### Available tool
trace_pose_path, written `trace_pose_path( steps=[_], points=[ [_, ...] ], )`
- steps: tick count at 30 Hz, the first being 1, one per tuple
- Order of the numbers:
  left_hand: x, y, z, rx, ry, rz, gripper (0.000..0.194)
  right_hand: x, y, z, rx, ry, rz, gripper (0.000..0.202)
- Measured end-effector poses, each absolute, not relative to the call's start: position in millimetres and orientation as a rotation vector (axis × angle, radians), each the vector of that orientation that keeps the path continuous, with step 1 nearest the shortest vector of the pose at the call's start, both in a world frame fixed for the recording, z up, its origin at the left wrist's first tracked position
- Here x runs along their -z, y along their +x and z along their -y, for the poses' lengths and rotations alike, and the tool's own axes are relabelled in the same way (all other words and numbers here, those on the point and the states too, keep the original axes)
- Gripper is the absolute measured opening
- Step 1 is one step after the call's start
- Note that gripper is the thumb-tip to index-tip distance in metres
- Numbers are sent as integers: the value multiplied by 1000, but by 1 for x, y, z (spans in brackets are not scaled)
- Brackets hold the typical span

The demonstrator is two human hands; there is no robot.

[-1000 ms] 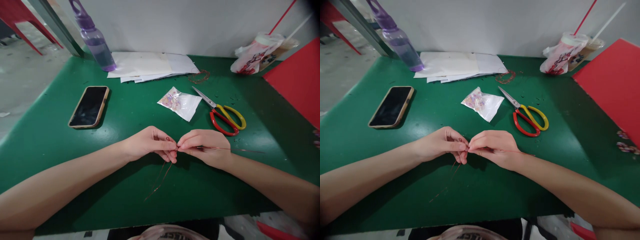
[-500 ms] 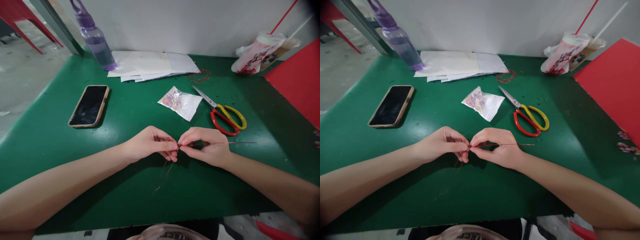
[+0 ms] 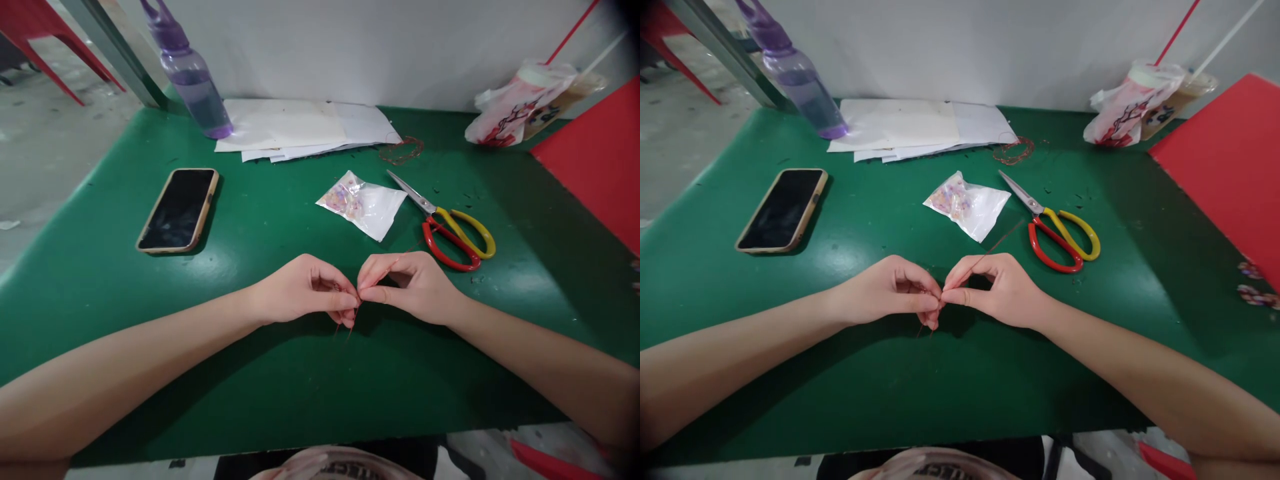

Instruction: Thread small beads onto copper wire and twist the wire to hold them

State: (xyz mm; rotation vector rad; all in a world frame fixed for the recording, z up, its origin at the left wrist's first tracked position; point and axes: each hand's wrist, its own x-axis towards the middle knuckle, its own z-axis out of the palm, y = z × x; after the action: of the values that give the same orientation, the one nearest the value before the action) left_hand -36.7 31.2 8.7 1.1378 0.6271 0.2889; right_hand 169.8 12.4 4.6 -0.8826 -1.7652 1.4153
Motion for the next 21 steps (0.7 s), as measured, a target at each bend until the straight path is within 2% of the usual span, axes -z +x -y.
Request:
trace_pose_path(
  steps=[3,5,8,11,15,21],
  points=[
    [-9,-36,-29,-261,1188,-639,11,-4,170,-13,-1554,-930,1744,8],
    [-9,-35,-29,-264,1185,-660,12,-4,169,-14,-1507,-1031,1782,12],
    [-10,-33,-28,-295,1136,-729,13,-9,171,-15,-1074,-1180,1730,23],
    [-12,-31,-27,-313,1101,-784,14,-19,175,-16,-518,-1021,1578,33],
    [-10,-29,-25,-364,1105,-797,15,-33,177,-13,-124,-896,1912,21],
    [-10,-29,-25,-357,1128,-807,18,-31,168,-5,-53,-966,2525,10]
  ],
)
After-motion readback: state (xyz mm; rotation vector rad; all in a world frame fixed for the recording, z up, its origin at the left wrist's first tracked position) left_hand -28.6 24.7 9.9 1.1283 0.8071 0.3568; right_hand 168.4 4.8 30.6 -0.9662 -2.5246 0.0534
